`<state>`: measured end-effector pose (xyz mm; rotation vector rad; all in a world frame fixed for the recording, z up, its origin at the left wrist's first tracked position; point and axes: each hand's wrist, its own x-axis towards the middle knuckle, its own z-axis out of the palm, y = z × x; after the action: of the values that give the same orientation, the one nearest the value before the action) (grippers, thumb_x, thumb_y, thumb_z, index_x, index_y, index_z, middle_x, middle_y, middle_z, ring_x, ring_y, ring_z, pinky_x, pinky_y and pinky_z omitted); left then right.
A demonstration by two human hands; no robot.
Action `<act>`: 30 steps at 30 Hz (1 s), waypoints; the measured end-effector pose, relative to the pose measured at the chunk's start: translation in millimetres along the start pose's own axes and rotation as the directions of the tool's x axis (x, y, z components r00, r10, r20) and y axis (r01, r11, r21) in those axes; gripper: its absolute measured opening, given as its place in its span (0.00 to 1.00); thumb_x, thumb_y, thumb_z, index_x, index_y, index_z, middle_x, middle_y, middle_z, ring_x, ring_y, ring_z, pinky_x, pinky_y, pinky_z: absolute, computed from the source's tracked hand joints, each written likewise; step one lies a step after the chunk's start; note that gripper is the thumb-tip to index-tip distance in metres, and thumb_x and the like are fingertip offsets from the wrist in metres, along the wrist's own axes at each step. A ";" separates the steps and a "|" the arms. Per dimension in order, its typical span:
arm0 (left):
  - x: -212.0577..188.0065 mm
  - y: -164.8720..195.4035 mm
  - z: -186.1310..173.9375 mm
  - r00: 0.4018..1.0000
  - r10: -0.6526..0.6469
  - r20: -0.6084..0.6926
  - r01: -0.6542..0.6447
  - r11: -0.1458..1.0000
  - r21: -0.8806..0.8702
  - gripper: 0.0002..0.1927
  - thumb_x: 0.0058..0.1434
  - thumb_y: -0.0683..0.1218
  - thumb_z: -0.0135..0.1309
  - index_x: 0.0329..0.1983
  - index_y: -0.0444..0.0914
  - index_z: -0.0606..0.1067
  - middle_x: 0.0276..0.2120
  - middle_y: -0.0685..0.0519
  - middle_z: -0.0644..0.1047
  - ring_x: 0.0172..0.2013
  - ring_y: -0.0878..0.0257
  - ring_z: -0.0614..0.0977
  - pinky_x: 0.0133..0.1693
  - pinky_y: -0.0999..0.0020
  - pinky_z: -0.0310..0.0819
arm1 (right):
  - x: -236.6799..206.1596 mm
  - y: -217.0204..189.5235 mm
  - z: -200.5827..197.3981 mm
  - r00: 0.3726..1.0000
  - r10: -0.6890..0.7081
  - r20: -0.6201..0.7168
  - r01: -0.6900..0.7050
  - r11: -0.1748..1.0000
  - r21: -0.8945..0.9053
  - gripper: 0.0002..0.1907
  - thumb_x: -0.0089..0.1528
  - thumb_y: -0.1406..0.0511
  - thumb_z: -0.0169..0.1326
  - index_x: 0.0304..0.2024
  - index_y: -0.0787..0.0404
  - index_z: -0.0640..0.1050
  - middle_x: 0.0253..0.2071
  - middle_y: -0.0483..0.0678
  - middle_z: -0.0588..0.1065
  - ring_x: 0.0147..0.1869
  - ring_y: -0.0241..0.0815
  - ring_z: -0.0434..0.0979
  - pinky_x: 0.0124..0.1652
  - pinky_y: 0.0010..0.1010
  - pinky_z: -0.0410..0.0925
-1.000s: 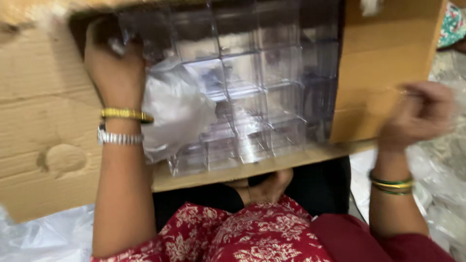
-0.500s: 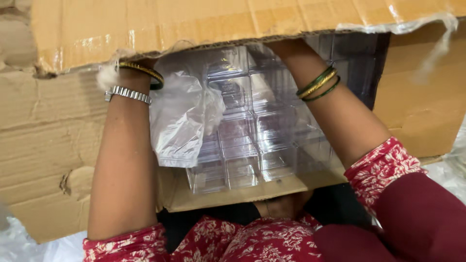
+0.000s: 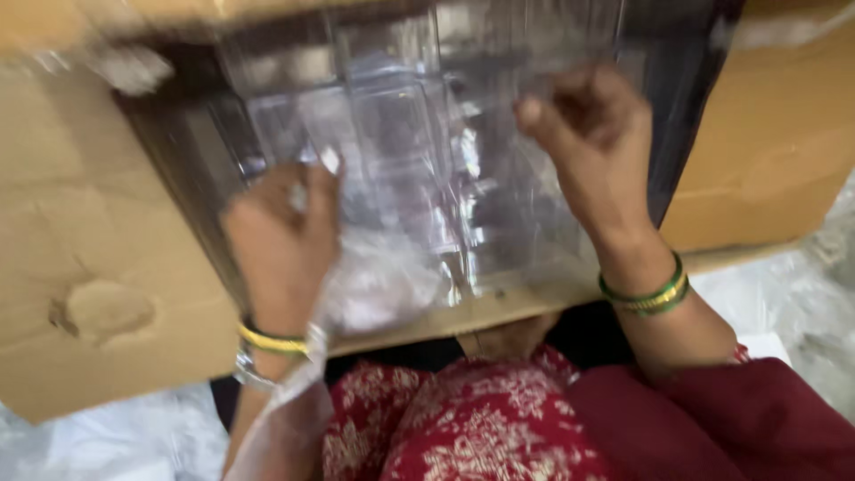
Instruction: The person sits on the floor and packs small clear plastic boxes. They stuff a white plastic bag into each box, then place the filled box into a compartmented clear tray inside a cardboard box, repeating this for box after box.
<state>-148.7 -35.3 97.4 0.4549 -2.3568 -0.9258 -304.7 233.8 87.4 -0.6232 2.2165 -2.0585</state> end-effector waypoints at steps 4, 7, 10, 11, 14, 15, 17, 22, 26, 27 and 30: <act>-76.7 17.6 16.9 0.882 -0.381 0.277 0.406 0.913 -0.037 0.14 0.66 0.50 0.60 0.34 0.34 0.81 0.16 0.41 0.71 0.16 0.55 0.68 0.22 0.59 0.64 | -83.4 6.0 -4.0 0.984 0.175 -0.003 -0.175 0.983 -0.056 0.12 0.69 0.68 0.63 0.49 0.66 0.73 0.40 0.41 0.74 0.42 0.28 0.71 0.44 0.19 0.68; -102.8 11.9 19.5 0.880 -0.355 0.315 0.402 0.910 -0.099 0.13 0.65 0.50 0.61 0.37 0.35 0.81 0.18 0.43 0.74 0.16 0.58 0.71 0.22 0.60 0.65 | -122.3 17.4 -8.2 0.979 0.203 -0.023 -0.204 0.978 -0.040 0.14 0.69 0.68 0.62 0.53 0.66 0.72 0.46 0.43 0.75 0.46 0.29 0.73 0.47 0.20 0.70; -114.8 11.3 16.9 0.916 -0.266 0.301 0.306 0.947 -0.093 0.13 0.67 0.51 0.60 0.40 0.35 0.82 0.22 0.45 0.78 0.18 0.62 0.76 0.24 0.63 0.69 | -147.9 20.7 -19.3 0.982 0.188 0.013 -0.186 0.976 -0.110 0.15 0.70 0.68 0.61 0.55 0.67 0.72 0.51 0.46 0.75 0.53 0.32 0.76 0.52 0.24 0.72; -118.0 11.9 15.6 0.915 -0.276 0.295 0.309 0.949 -0.069 0.13 0.67 0.51 0.61 0.41 0.36 0.82 0.23 0.45 0.79 0.19 0.63 0.78 0.25 0.65 0.70 | -153.7 23.6 -21.7 0.983 0.179 0.031 -0.172 0.974 -0.144 0.15 0.70 0.69 0.61 0.56 0.67 0.73 0.52 0.47 0.76 0.56 0.34 0.76 0.54 0.25 0.73; -118.7 25.0 2.5 0.927 -0.240 0.289 0.262 0.964 -0.039 0.16 0.64 0.52 0.64 0.46 0.35 0.82 0.23 0.45 0.80 0.21 0.63 0.81 0.26 0.66 0.72 | -162.9 22.3 -27.7 0.962 0.270 -0.027 -0.269 0.931 -0.246 0.19 0.65 0.68 0.62 0.55 0.66 0.72 0.52 0.47 0.75 0.47 0.35 0.77 0.44 0.25 0.73; -118.1 31.8 -4.2 0.932 -0.221 0.287 0.240 0.970 -0.035 0.18 0.63 0.52 0.66 0.48 0.35 0.82 0.23 0.45 0.80 0.21 0.62 0.82 0.26 0.66 0.73 | -164.8 21.8 -29.5 0.963 0.270 -0.005 -0.264 0.937 -0.230 0.20 0.65 0.68 0.62 0.56 0.65 0.71 0.52 0.47 0.74 0.48 0.35 0.77 0.45 0.25 0.73; -123.1 48.8 -21.9 0.906 -0.317 0.279 0.344 0.937 -0.052 0.20 0.60 0.50 0.67 0.51 0.34 0.80 0.25 0.46 0.81 0.21 0.61 0.79 0.24 0.65 0.70 | -167.7 17.5 -31.6 0.963 0.264 0.044 -0.251 0.948 -0.198 0.21 0.66 0.67 0.62 0.59 0.65 0.71 0.53 0.48 0.74 0.51 0.35 0.77 0.48 0.25 0.73; -126.1 88.9 -53.7 0.902 -0.026 0.431 0.257 0.834 -0.488 0.21 0.62 0.44 0.63 0.58 0.35 0.77 0.41 0.53 0.81 0.32 0.70 0.82 0.31 0.74 0.80 | -167.8 -8.7 -37.1 0.998 0.023 0.051 -0.019 0.997 -0.070 0.19 0.75 0.67 0.60 0.64 0.68 0.71 0.55 0.50 0.74 0.55 0.37 0.75 0.56 0.27 0.71; -127.2 110.7 -34.5 0.840 0.252 0.481 0.161 0.730 -0.664 0.21 0.71 0.41 0.59 0.67 0.36 0.74 0.46 0.52 0.80 0.38 0.70 0.77 0.45 0.74 0.75 | -162.0 -28.0 -30.9 0.921 0.162 0.353 -0.267 0.925 0.272 0.22 0.71 0.61 0.60 0.61 0.67 0.73 0.52 0.50 0.76 0.54 0.37 0.77 0.56 0.28 0.73; -128.6 113.9 -27.2 0.822 0.275 0.498 0.177 0.709 -0.683 0.22 0.72 0.41 0.57 0.69 0.37 0.73 0.46 0.53 0.79 0.39 0.70 0.76 0.46 0.74 0.74 | -161.0 -31.2 -29.5 0.873 0.196 0.447 -0.367 0.868 0.335 0.24 0.68 0.59 0.60 0.60 0.67 0.73 0.52 0.50 0.77 0.54 0.38 0.77 0.55 0.28 0.73; -137.5 117.0 -15.1 0.869 0.206 0.450 0.215 0.661 -0.718 0.24 0.76 0.42 0.52 0.74 0.38 0.65 0.45 0.52 0.78 0.48 0.69 0.78 0.59 0.75 0.72 | -162.6 -39.1 -28.1 0.749 0.247 0.614 -0.550 0.749 0.369 0.25 0.65 0.59 0.61 0.55 0.71 0.72 0.49 0.53 0.77 0.52 0.40 0.78 0.54 0.32 0.74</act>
<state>-43.8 107.0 137.1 -0.1585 -2.0778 -2.1064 -154.3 312.0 90.9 -0.4905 1.2394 -1.8294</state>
